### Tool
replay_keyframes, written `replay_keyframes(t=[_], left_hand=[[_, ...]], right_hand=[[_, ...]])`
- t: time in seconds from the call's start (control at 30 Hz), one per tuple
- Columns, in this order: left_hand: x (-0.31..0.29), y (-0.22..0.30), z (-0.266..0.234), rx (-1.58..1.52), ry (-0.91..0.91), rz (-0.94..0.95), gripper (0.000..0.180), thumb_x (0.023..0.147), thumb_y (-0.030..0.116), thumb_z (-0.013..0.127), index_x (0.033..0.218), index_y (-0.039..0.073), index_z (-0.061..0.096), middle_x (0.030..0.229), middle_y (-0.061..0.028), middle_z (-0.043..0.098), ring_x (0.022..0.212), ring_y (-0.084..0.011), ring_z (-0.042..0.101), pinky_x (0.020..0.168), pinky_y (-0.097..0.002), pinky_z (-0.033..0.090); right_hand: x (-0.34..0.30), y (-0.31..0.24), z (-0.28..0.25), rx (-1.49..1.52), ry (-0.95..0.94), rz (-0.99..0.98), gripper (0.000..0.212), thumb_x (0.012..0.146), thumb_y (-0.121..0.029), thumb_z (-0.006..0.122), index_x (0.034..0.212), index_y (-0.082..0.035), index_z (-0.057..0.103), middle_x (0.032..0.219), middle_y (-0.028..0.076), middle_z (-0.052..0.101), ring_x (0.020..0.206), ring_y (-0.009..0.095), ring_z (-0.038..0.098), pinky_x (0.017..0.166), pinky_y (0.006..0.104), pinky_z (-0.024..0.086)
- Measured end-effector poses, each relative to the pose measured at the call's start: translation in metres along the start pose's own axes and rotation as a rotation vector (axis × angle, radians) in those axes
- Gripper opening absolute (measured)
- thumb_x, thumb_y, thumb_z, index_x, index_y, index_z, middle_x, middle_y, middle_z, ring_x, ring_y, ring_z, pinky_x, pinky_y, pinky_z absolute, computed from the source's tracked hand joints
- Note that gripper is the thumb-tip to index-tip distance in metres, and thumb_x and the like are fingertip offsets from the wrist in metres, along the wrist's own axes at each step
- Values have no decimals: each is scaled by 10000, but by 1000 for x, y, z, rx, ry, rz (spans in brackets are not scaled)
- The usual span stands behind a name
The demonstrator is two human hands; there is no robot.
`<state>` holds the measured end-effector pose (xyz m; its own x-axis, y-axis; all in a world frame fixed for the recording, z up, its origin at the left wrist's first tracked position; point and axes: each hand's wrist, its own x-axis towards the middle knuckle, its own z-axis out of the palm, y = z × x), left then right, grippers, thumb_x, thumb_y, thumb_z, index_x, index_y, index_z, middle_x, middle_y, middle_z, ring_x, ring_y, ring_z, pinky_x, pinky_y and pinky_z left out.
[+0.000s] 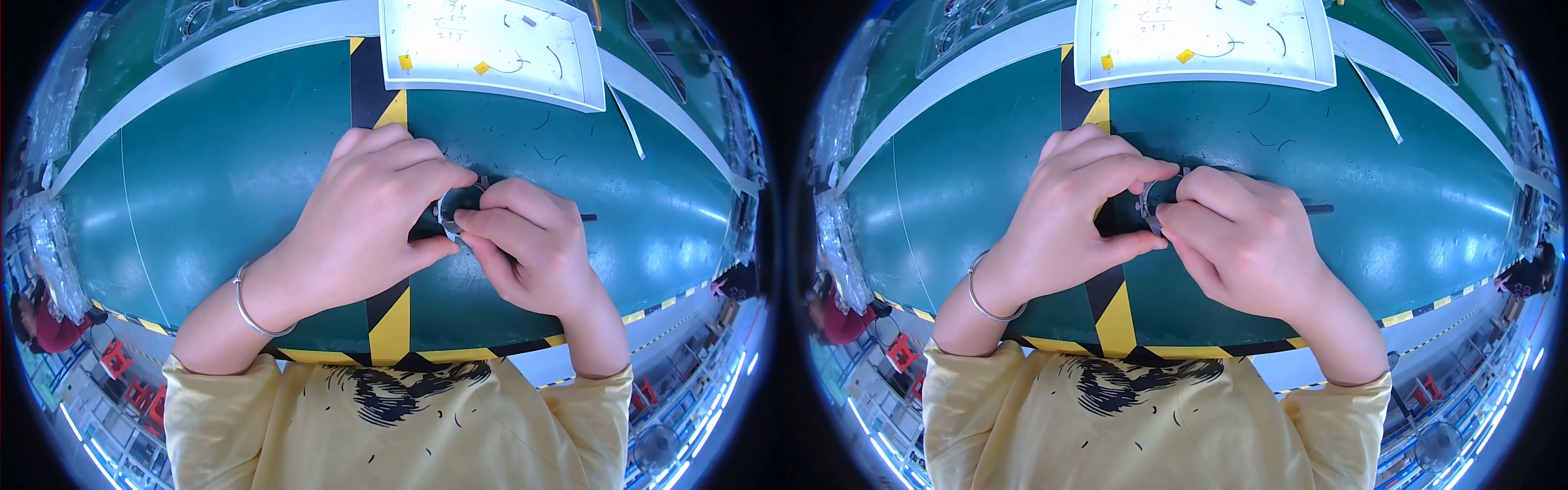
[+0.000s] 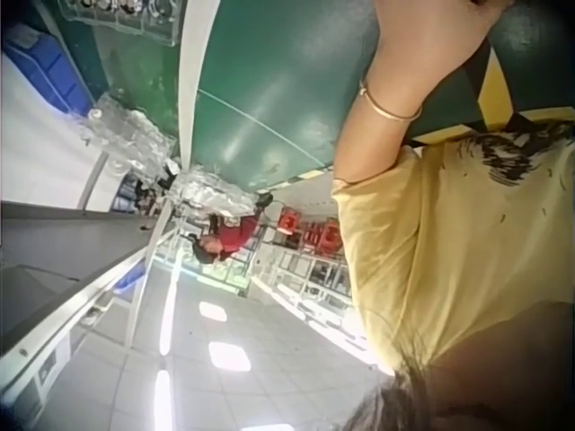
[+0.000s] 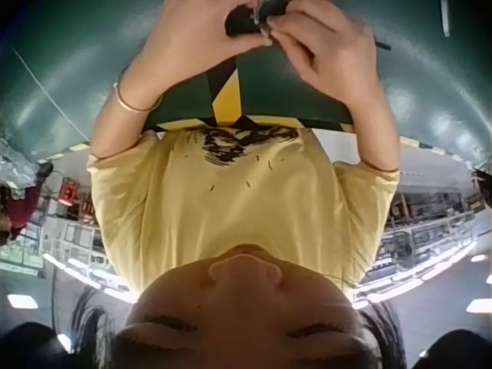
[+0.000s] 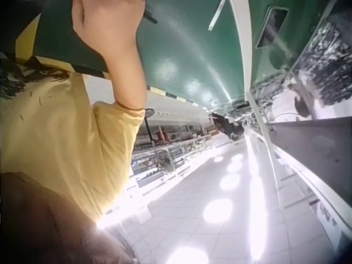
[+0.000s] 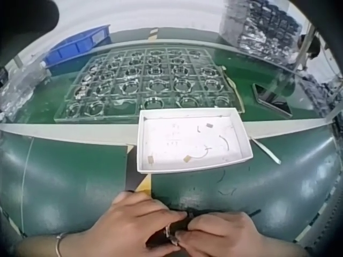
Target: The person applies a strip along the inner edge of a circular watch case, pressing it in place with a small tool.
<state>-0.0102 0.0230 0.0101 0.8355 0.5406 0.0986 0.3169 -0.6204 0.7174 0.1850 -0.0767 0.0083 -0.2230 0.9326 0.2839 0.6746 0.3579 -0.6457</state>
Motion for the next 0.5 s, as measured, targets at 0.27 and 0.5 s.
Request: replay_keyframes(t=[0.27,0.5], left_hand=[[0,0,1,-6,2,-6,535,601,167,910,1105,140,732,887,16,642,886,-213,580,846,-367,396],[1,-2,0,-9,-2,-1,535,590,157,908,1097,150,737,868,24,639,868,-204,576,831,-353,394]], right_hand=[[0,-4,-2,-5,-15,49,174,727,33,788,880,-34,742,825,75,609,610,223,599,516,330,471],[1,-4,2,-15,-9,23,174,730,32,788,886,-32,740,834,76,610,615,228,602,523,336,478]])
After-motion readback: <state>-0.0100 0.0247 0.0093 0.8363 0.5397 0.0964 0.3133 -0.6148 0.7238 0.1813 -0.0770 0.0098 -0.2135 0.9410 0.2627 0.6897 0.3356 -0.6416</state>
